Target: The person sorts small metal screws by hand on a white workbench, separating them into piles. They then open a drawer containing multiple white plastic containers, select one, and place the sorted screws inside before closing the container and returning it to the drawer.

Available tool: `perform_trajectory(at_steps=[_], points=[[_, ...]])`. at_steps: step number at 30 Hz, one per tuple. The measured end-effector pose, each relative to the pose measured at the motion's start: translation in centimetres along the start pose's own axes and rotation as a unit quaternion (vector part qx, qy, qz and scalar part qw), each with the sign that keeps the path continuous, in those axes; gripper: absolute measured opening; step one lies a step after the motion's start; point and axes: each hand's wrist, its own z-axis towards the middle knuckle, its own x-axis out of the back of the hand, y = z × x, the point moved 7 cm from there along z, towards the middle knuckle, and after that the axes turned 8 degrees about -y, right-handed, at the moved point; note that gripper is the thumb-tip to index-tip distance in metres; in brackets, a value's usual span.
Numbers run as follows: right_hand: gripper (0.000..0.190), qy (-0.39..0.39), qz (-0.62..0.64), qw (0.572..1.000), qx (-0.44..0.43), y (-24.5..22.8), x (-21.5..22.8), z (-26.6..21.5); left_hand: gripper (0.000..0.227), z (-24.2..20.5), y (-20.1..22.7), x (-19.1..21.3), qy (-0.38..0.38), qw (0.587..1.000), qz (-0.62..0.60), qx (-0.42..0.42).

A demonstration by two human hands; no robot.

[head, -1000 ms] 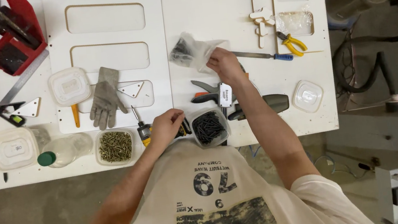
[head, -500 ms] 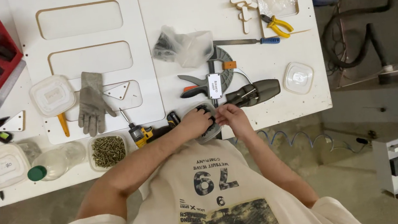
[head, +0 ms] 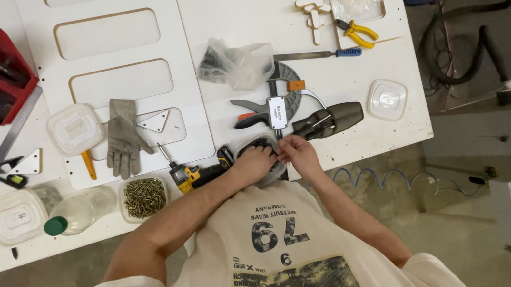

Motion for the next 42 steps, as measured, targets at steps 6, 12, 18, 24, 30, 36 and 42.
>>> perform_trajectory(at_steps=[6,12,18,24,30,36,42], points=[[0.018,-0.002,0.009,1.0,-0.007,0.4,0.0,0.4,0.025,-0.1,-3.9,-0.2,-0.004,0.956,-0.283,0.082],[0.019,-0.03,0.061,0.998,0.013,-2.1,-1.2,0.6,0.027,-3.9,-6.0,12.1,0.015,0.769,-0.565,0.299],[0.073,-0.273,0.259,0.921,-0.098,-1.3,-10.4,3.4,0.064,-5.7,-5.8,17.8,0.001,0.799,-0.512,0.315],[0.04,-0.255,0.338,0.902,-0.085,-3.0,-13.1,5.2,0.056,-7.2,-7.6,18.3,0.075,0.834,-0.447,0.314],[0.046,-0.285,0.37,0.883,-0.055,-5.3,-14.1,4.4,0.034,-10.2,-9.2,19.3,0.151,0.843,-0.372,0.358],[0.054,-0.265,0.355,0.893,-0.077,-6.3,-12.8,3.8,0.018,-13.3,-12.1,14.6,0.132,0.869,-0.218,0.424],[0.057,-0.244,0.375,0.892,-0.069,-6.4,-10.9,3.2,0.027,-9.2,-16.3,9.6,0.066,0.912,-0.084,0.397]])
